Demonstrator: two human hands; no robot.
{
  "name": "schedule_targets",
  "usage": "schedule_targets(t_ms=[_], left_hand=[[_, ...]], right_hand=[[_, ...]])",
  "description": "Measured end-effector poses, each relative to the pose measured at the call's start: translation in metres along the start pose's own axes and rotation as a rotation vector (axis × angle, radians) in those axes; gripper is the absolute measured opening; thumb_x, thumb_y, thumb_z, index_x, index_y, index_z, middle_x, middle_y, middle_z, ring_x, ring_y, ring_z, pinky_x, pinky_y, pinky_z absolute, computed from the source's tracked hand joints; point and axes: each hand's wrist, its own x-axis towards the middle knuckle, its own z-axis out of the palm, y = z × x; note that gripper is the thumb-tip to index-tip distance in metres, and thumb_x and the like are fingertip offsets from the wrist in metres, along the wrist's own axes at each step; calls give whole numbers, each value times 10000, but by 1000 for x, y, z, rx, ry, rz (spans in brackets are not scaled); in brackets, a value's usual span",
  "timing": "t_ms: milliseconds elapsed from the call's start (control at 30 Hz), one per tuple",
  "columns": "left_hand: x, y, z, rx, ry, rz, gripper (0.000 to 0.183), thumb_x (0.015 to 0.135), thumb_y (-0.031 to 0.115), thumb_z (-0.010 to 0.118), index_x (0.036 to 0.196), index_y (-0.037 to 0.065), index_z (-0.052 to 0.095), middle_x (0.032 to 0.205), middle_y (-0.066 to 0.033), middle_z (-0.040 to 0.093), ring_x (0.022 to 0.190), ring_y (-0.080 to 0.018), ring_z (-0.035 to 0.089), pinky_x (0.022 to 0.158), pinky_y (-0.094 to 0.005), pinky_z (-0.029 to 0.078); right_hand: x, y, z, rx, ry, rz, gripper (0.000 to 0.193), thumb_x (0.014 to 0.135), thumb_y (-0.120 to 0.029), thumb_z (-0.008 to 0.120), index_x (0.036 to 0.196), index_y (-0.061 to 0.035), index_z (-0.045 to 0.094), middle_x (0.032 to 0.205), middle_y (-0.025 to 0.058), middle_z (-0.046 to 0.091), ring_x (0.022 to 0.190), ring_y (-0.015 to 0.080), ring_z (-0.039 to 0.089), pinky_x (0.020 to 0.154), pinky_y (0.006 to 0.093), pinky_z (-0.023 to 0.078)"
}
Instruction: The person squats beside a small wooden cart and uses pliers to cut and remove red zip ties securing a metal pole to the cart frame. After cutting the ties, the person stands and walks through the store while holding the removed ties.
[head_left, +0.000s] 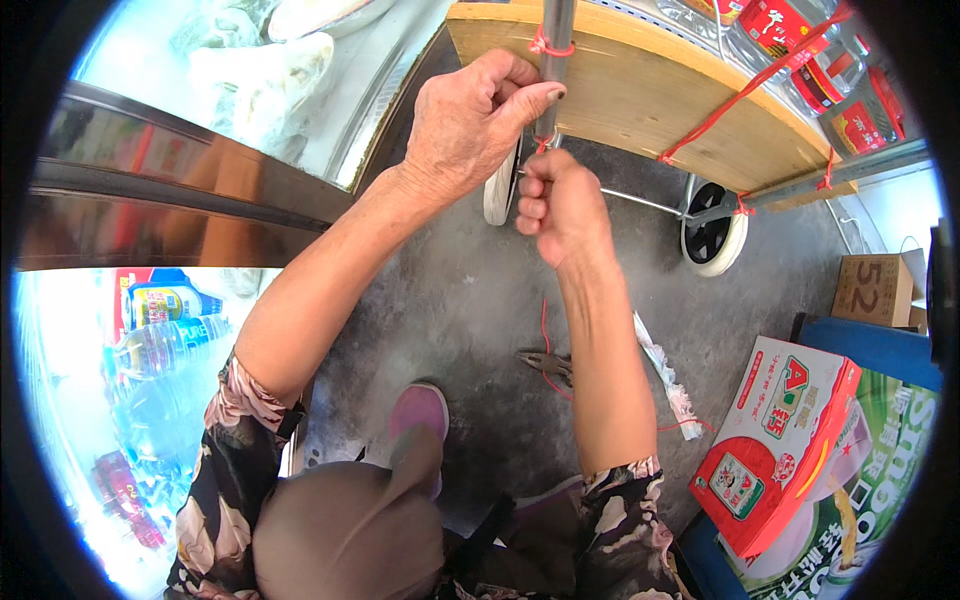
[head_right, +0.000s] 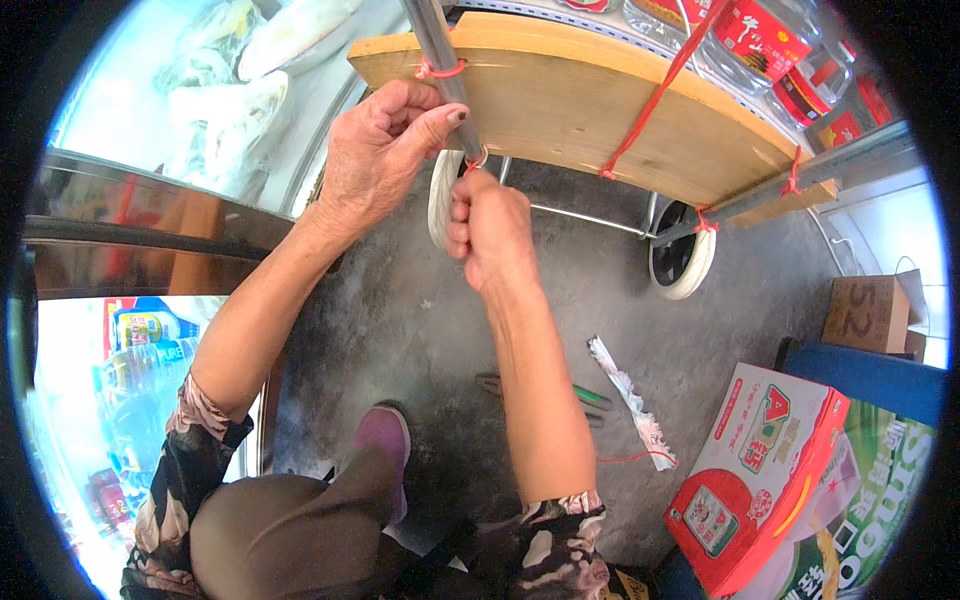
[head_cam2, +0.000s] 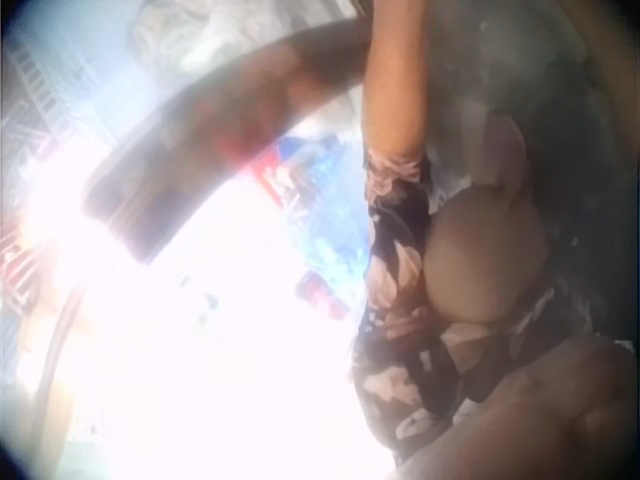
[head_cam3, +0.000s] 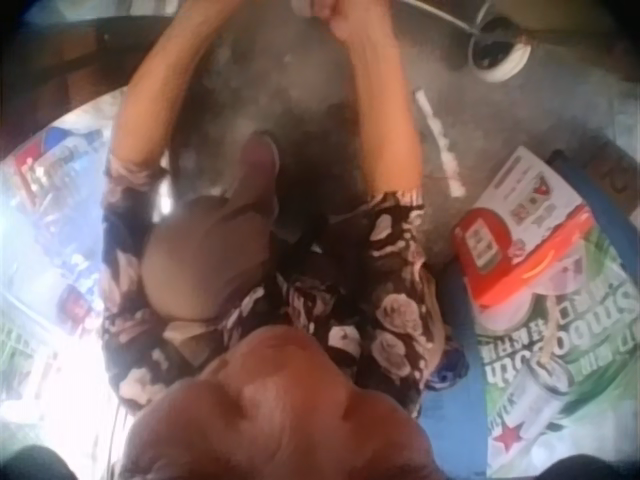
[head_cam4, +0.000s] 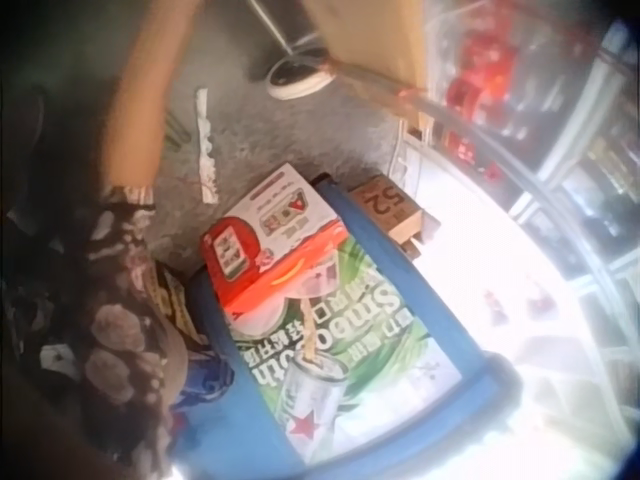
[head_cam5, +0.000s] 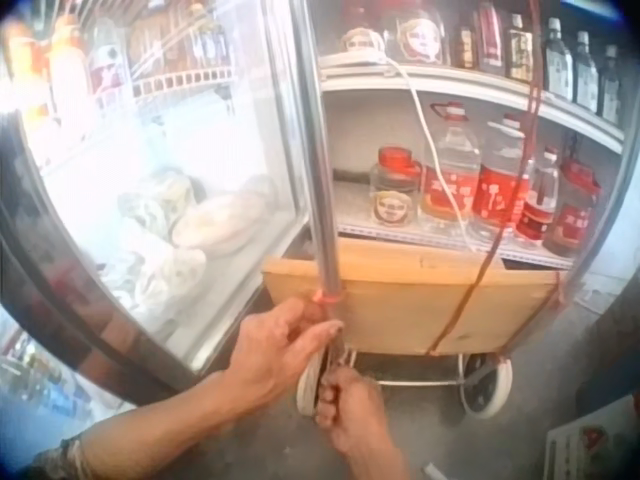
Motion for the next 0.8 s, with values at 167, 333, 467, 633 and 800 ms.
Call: schedule_targets(t_ms=[167, 333, 467, 633, 800], left_hand=[[6, 8, -8, 176, -101, -13, 332, 803, 380, 653, 758, 53, 619, 593, -81, 614, 548, -233, 614, 518, -331, 476], [6, 16, -6, 389, -125, 50, 263, 810, 260, 673, 766, 8, 613, 558, -42, 580, 504, -98, 518, 499, -265, 442], [7, 17, -5, 340, -114, 52, 271, 799, 266, 677, 734, 14, 601, 515, -47, 548, 464, -117, 489, 481, -276, 426], [9, 15, -8, 293, -142, 50, 284, 793, 264, 682, 703, 10, 593, 504, -42, 531, 458, -97, 461, 461, -276, 399], [10, 15, -10, 256, -170, -8, 287, 790, 252, 688, 690, 2, 589, 506, -28, 524, 465, -77, 432, 453, -273, 380]], right_hand=[[-2, 11, -8, -851, 358, -564, 238, 788, -169, 505, 814, 28, 638, 681, 210, 608, 630, 245, 591, 653, 351, 457], [3, 5, -15, -604, 292, -654, 207, 808, -158, 537, 766, 24, 625, 606, 87, 575, 579, 146, 518, 585, 308, 426], [5, 2, -13, -451, 275, -667, 160, 800, -114, 571, 725, 21, 615, 583, 11, 517, 571, 81, 449, 555, 273, 403], [10, 1, -7, -535, 444, -829, 135, 770, -111, 612, 710, 9, 623, 600, 43, 576, 551, 107, 494, 549, 285, 420], [15, 9, -3, -749, 549, -1042, 105, 737, -101, 626, 674, -19, 608, 625, 107, 602, 541, 219, 567, 543, 342, 451]])
